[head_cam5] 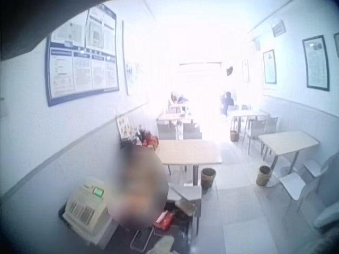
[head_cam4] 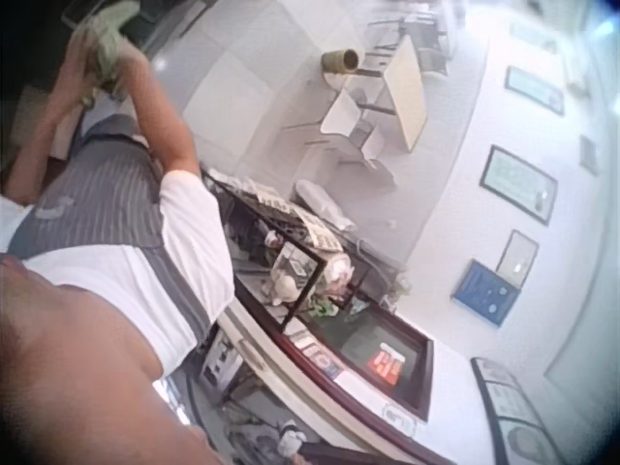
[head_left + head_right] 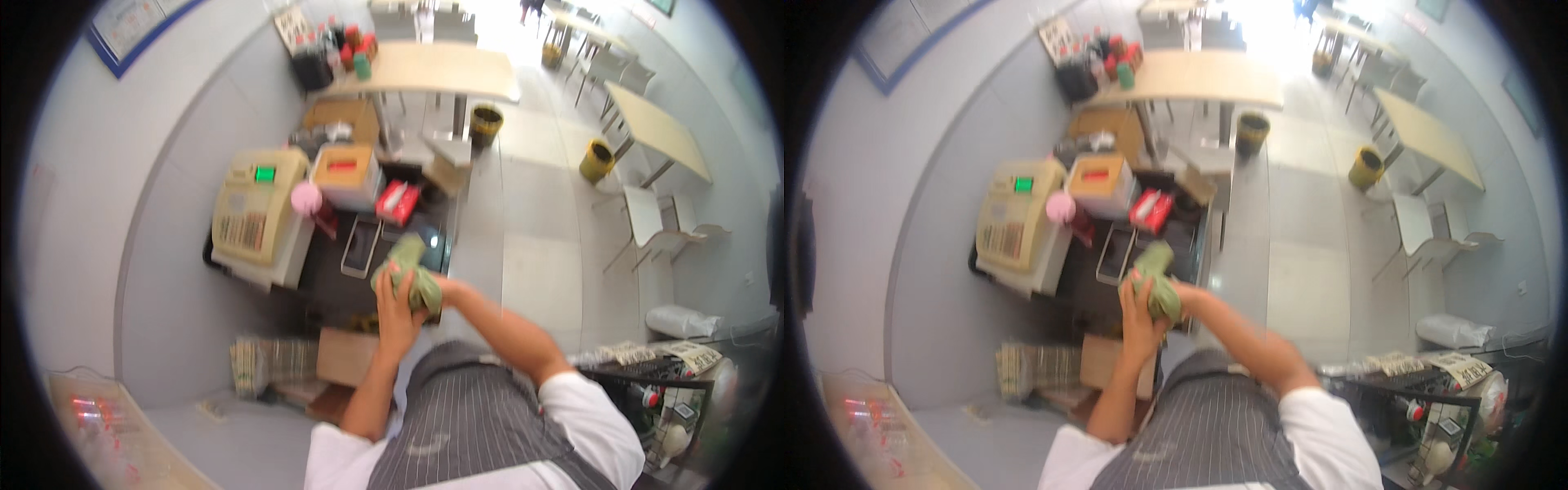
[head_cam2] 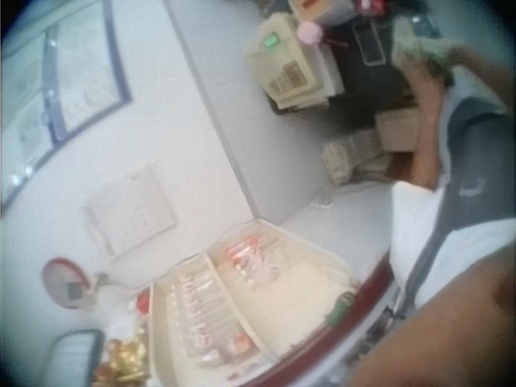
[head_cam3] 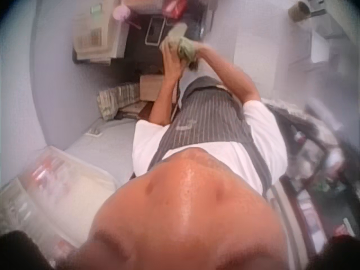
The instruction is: The person prepares noodles by fetching ingredients from a container, putting them into a bowl, adding liquid from a pot with a ladle, and mixing the ingredients with chopsticks.
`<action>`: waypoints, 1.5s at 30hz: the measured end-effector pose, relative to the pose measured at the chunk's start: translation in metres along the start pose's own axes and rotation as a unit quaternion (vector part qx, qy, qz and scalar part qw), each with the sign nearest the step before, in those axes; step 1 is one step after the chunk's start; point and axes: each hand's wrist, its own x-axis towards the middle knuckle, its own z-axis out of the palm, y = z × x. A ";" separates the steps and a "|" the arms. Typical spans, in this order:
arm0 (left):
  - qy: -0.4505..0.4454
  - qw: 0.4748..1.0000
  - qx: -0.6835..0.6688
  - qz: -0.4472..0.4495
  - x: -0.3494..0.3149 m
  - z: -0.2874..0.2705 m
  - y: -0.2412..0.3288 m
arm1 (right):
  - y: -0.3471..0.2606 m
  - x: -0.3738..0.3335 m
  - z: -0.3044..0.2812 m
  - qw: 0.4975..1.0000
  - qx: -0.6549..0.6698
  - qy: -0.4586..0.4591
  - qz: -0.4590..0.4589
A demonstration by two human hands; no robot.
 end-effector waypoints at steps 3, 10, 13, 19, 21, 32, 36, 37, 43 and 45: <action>0.037 0.999 0.014 -0.012 -0.007 0.015 -0.040 | 0.005 0.011 -0.033 0.935 -0.354 -0.004 0.013; -0.104 0.974 -0.062 -0.190 -0.007 0.061 -0.050 | -0.040 0.081 -0.079 0.525 -0.762 0.359 -0.122; -0.118 0.974 -0.029 -0.189 -0.012 0.063 -0.037 | -0.032 0.112 -0.115 0.486 -0.774 0.406 -0.015; -0.125 0.970 0.016 -0.206 -0.044 0.090 -0.065 | -0.051 0.120 -0.105 0.465 -0.799 0.382 0.013; -0.135 0.970 0.034 -0.202 -0.042 0.100 -0.073 | -0.050 0.114 -0.109 0.465 -0.805 0.367 -0.014; -0.099 0.935 0.106 -0.325 0.004 0.098 -0.071 | -0.104 0.052 -0.082 0.564 -0.794 0.186 -0.126; 0.054 0.842 0.103 -0.526 0.014 0.109 -0.077 | -0.137 0.004 -0.084 0.610 -0.763 0.066 -0.203; 0.085 0.820 0.166 -0.542 0.001 0.114 -0.087 | -0.146 -0.016 -0.083 0.629 -0.749 0.041 -0.206; 0.235 0.843 0.324 -0.359 0.032 0.195 -0.018 | -0.218 -0.113 -0.148 0.727 -0.660 -0.077 -0.174; 0.236 0.891 0.240 -0.304 0.051 0.234 0.018 | -0.238 -0.137 -0.177 0.762 -0.621 -0.079 -0.164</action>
